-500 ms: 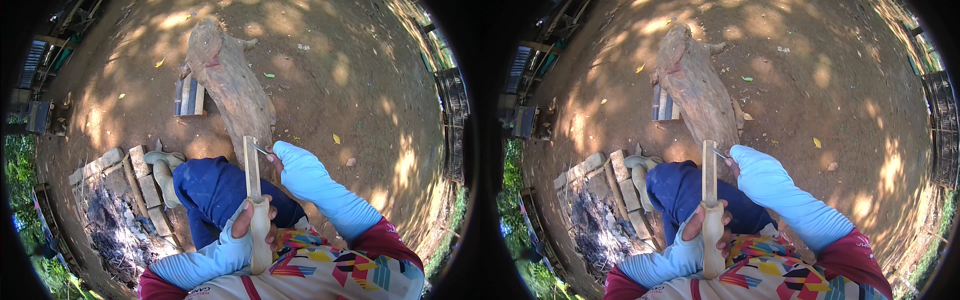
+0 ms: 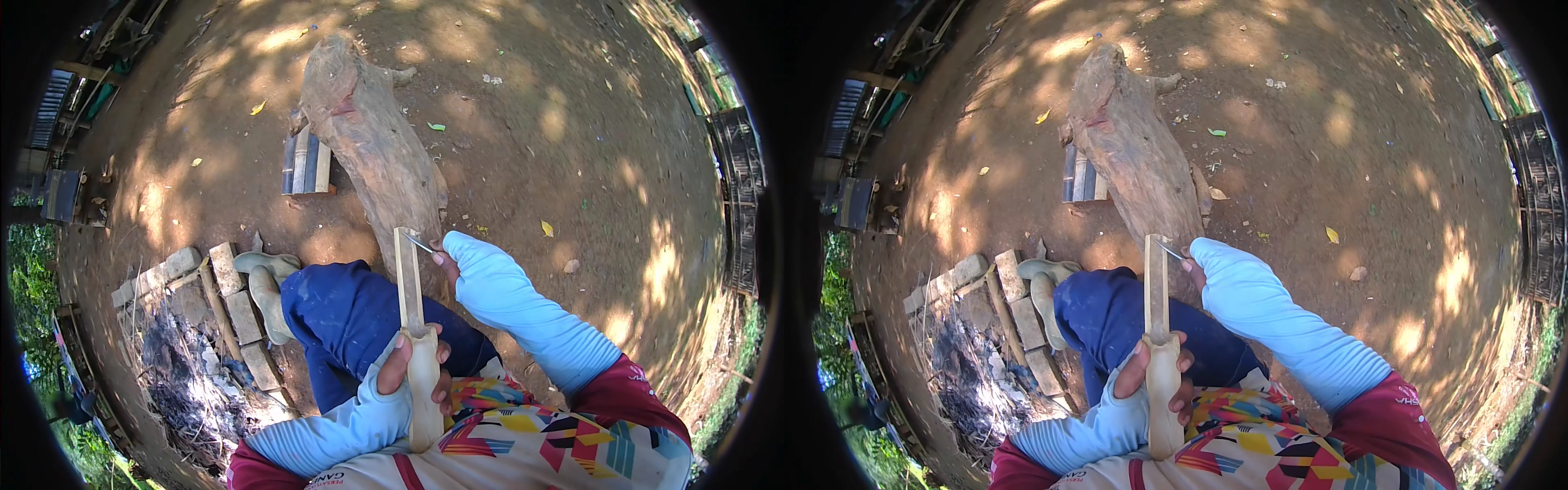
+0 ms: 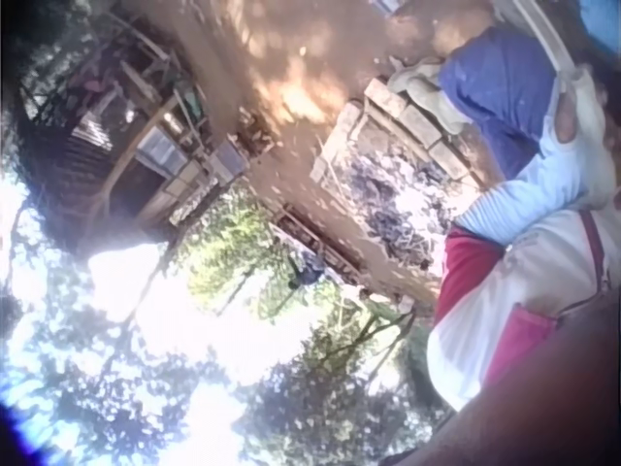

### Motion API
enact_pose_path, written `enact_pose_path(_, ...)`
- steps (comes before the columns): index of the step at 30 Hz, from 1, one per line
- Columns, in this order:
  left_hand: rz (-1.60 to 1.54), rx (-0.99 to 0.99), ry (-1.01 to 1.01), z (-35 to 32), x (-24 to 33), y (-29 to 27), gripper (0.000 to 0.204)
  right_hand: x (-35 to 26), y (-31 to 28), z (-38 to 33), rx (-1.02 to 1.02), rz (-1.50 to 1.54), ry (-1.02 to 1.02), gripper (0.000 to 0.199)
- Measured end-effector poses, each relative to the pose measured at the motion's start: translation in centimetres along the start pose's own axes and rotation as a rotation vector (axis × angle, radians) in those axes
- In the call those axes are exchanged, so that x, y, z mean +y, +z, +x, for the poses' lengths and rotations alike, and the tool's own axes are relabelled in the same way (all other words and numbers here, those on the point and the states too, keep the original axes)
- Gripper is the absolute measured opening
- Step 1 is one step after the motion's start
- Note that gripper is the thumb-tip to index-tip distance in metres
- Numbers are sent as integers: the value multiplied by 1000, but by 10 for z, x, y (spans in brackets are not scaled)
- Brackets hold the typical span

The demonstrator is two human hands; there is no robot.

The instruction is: The person sits on the ground and uses a knife to carve a long, rectangular piece of light-colored wood. They hold the wood with their left hand and use the knife in their right hand to shave off thin strips of wood, refining the shape of the object.

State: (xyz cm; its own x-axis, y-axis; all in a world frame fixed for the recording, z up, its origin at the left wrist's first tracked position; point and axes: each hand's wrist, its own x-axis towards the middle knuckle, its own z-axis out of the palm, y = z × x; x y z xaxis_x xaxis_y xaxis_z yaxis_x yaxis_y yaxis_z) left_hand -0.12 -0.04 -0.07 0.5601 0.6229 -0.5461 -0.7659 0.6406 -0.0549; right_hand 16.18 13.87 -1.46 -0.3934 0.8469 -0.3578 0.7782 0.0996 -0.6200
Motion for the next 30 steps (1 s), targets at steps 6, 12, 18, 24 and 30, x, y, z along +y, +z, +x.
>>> enact_pose_path(6,13,4,7,0,-1,2,51,9,6,1,51,50,-38,22)
enact_pose_path(12,-32,-30,-7,0,-2,1,51,4,-1,-1,-6,-7,-28,20)
enact_pose_path(18,-79,-86,-7,0,-2,-3,53,6,3,-5,24,-35,-54,24)
enact_pose_path(24,-52,-65,-10,1,-1,-2,52,7,7,4,74,45,-68,21)
enact_pose_path(30,-22,-18,-5,0,-1,3,51,3,-3,9,-25,-12,-7,22)
